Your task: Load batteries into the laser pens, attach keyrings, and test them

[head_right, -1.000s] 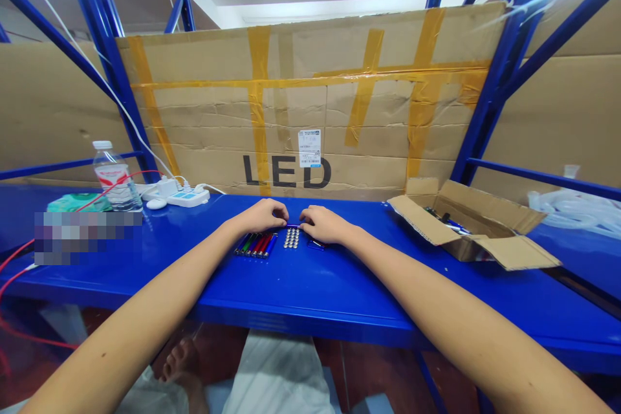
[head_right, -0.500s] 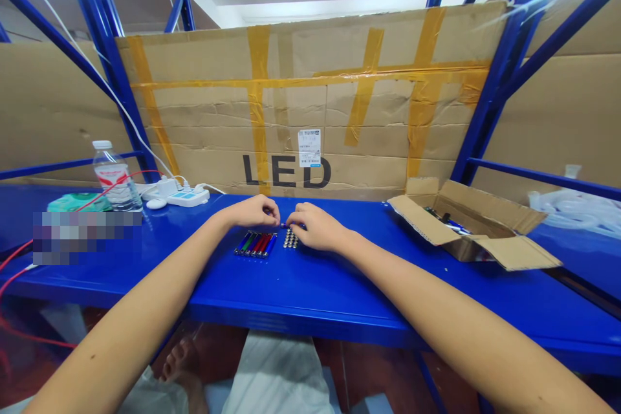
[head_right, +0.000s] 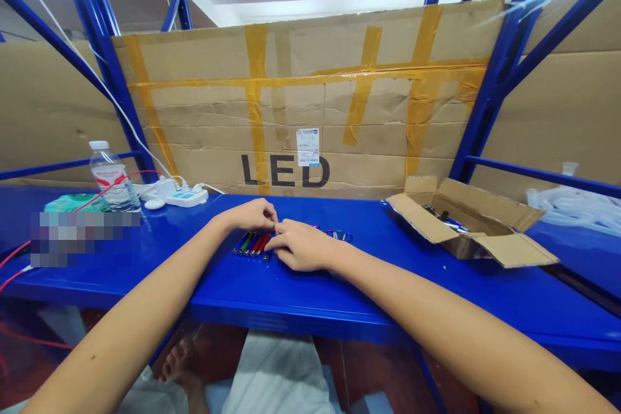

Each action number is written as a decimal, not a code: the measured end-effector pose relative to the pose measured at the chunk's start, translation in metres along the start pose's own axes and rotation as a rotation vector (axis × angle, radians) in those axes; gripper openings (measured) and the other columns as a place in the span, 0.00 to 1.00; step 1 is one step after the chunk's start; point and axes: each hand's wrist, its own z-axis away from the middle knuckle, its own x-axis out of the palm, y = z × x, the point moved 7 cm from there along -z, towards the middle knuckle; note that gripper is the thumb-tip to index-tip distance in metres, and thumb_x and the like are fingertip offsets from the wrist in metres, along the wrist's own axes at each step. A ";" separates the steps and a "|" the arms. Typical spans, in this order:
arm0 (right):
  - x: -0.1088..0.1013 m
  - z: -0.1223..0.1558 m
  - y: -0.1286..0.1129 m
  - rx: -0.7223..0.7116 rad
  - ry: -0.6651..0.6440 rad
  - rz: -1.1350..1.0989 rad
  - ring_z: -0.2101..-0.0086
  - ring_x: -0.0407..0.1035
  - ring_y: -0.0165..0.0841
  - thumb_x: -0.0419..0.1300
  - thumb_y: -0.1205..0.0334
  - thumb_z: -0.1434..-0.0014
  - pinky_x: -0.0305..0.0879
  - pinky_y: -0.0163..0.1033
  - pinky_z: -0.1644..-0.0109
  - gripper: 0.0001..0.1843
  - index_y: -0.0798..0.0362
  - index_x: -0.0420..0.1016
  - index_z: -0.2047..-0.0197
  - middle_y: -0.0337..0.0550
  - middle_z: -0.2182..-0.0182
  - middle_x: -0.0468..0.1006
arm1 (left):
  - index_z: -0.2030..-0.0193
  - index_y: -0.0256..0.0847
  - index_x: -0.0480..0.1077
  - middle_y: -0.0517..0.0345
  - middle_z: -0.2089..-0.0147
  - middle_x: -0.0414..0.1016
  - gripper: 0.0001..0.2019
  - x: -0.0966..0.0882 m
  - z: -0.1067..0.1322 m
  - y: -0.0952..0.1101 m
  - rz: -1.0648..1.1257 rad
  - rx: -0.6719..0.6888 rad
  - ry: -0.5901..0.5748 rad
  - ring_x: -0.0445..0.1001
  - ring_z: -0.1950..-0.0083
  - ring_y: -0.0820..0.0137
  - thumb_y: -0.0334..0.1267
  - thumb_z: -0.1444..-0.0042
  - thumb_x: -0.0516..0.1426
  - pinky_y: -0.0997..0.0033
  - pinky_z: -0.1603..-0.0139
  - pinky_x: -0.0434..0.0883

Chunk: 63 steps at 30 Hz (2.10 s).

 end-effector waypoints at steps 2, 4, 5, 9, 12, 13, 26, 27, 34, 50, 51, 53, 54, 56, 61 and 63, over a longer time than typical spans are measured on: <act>-0.004 0.001 -0.005 -0.028 -0.023 -0.062 0.57 0.68 0.37 0.54 0.70 0.40 0.64 0.43 0.49 0.15 0.52 0.80 0.56 0.47 0.62 0.76 | 0.69 0.37 0.78 0.56 0.71 0.78 0.10 -0.001 0.000 0.001 -0.001 0.008 0.014 0.72 0.69 0.70 0.36 0.57 0.58 0.74 0.70 0.64; -0.006 0.004 -0.012 -0.059 -0.067 -0.134 0.59 0.68 0.35 0.54 0.71 0.40 0.63 0.41 0.49 0.14 0.52 0.81 0.59 0.45 0.65 0.77 | 0.69 0.36 0.78 0.56 0.70 0.78 0.10 -0.002 0.001 0.003 0.002 0.024 0.029 0.72 0.68 0.70 0.36 0.56 0.57 0.74 0.69 0.64; -0.007 0.006 -0.016 -0.071 -0.093 -0.164 0.60 0.69 0.34 0.54 0.71 0.40 0.63 0.40 0.50 0.14 0.52 0.80 0.60 0.44 0.66 0.77 | 0.69 0.36 0.78 0.55 0.70 0.79 0.10 -0.004 0.001 0.005 0.004 0.033 0.046 0.72 0.68 0.70 0.36 0.55 0.57 0.73 0.68 0.65; -0.011 0.013 -0.024 -0.053 -0.185 -0.228 0.63 0.68 0.33 0.55 0.66 0.38 0.62 0.39 0.53 0.10 0.52 0.79 0.63 0.42 0.67 0.76 | 0.69 0.36 0.78 0.55 0.69 0.78 0.11 -0.014 0.002 0.010 -0.014 0.053 0.165 0.72 0.66 0.70 0.37 0.52 0.55 0.73 0.65 0.65; -0.012 0.017 -0.025 0.014 -0.309 -0.268 0.67 0.66 0.31 0.59 0.62 0.40 0.61 0.36 0.60 0.06 0.52 0.76 0.67 0.39 0.70 0.74 | 0.68 0.36 0.78 0.56 0.70 0.78 0.10 -0.014 0.003 0.015 -0.036 0.063 0.157 0.71 0.68 0.71 0.36 0.53 0.56 0.74 0.67 0.64; -0.012 0.019 -0.023 0.047 -0.352 -0.278 0.68 0.66 0.31 0.61 0.62 0.41 0.60 0.35 0.63 0.04 0.52 0.74 0.67 0.38 0.71 0.73 | 0.69 0.37 0.77 0.57 0.71 0.78 0.09 -0.012 0.004 0.018 -0.038 0.067 0.128 0.71 0.68 0.71 0.35 0.54 0.56 0.74 0.68 0.64; -0.046 0.053 0.045 0.418 -0.276 -0.401 0.74 0.57 0.26 0.61 0.62 0.48 0.53 0.33 0.71 0.08 0.54 0.64 0.70 0.33 0.76 0.65 | 0.68 0.41 0.78 0.56 0.69 0.79 0.07 0.015 0.015 0.058 -0.120 0.129 -0.113 0.73 0.68 0.68 0.34 0.55 0.59 0.71 0.64 0.67; -0.046 0.053 0.047 0.421 -0.269 -0.407 0.74 0.57 0.26 0.60 0.61 0.48 0.53 0.33 0.71 0.08 0.54 0.65 0.70 0.33 0.76 0.65 | 0.68 0.41 0.78 0.56 0.69 0.79 0.07 0.016 0.014 0.057 -0.122 0.119 -0.117 0.73 0.68 0.68 0.35 0.55 0.60 0.71 0.64 0.67; -0.046 0.050 0.048 0.410 -0.235 -0.432 0.74 0.58 0.26 0.61 0.59 0.48 0.54 0.33 0.71 0.09 0.54 0.65 0.70 0.34 0.76 0.65 | 0.68 0.41 0.78 0.58 0.69 0.79 0.07 0.018 0.014 0.053 -0.131 0.089 -0.150 0.73 0.67 0.69 0.36 0.56 0.60 0.73 0.63 0.67; -0.039 0.051 0.064 0.452 -0.081 -0.563 0.71 0.63 0.28 0.62 0.63 0.49 0.60 0.34 0.69 0.14 0.52 0.64 0.60 0.36 0.71 0.69 | 0.60 0.39 0.79 0.57 0.63 0.80 0.13 0.008 0.019 0.045 -0.123 0.028 -0.196 0.73 0.65 0.71 0.33 0.56 0.60 0.74 0.65 0.65; -0.038 0.050 0.064 0.448 -0.068 -0.587 0.71 0.64 0.29 0.62 0.64 0.48 0.61 0.34 0.68 0.16 0.52 0.63 0.57 0.36 0.70 0.69 | 0.60 0.39 0.79 0.57 0.63 0.80 0.14 0.009 0.018 0.043 -0.132 0.021 -0.202 0.73 0.65 0.71 0.34 0.55 0.60 0.74 0.65 0.65; -0.036 0.049 0.064 0.442 -0.063 -0.592 0.70 0.65 0.29 0.61 0.65 0.48 0.62 0.35 0.67 0.19 0.52 0.63 0.53 0.36 0.70 0.69 | 0.59 0.40 0.79 0.57 0.64 0.80 0.14 0.011 0.018 0.042 -0.141 0.020 -0.218 0.73 0.66 0.71 0.34 0.55 0.60 0.75 0.67 0.64; -0.036 0.049 0.064 0.442 -0.065 -0.578 0.71 0.65 0.29 0.61 0.65 0.48 0.61 0.35 0.67 0.19 0.53 0.64 0.52 0.36 0.71 0.70 | 0.59 0.40 0.79 0.58 0.65 0.80 0.14 0.012 0.018 0.043 -0.143 0.021 -0.228 0.72 0.67 0.71 0.34 0.55 0.60 0.75 0.67 0.64; -0.035 0.047 0.062 0.445 -0.069 -0.529 0.71 0.64 0.29 0.60 0.65 0.47 0.60 0.35 0.67 0.15 0.53 0.67 0.55 0.36 0.72 0.70 | 0.62 0.39 0.79 0.58 0.66 0.80 0.12 0.014 0.019 0.046 -0.145 0.023 -0.246 0.72 0.68 0.72 0.34 0.54 0.60 0.75 0.68 0.63; -0.034 0.043 0.055 0.435 -0.069 -0.400 0.72 0.61 0.29 0.60 0.64 0.47 0.56 0.35 0.69 0.06 0.55 0.70 0.65 0.36 0.74 0.69 | 0.66 0.38 0.77 0.59 0.70 0.77 0.08 0.017 0.021 0.052 -0.191 0.006 -0.253 0.70 0.70 0.72 0.33 0.55 0.58 0.74 0.70 0.62; -0.033 0.041 0.053 0.427 -0.078 -0.379 0.72 0.61 0.29 0.59 0.64 0.47 0.56 0.35 0.69 0.04 0.55 0.70 0.66 0.37 0.74 0.70 | 0.67 0.39 0.75 0.60 0.70 0.76 0.08 0.018 0.021 0.054 -0.215 -0.003 -0.258 0.70 0.70 0.72 0.33 0.56 0.58 0.74 0.71 0.62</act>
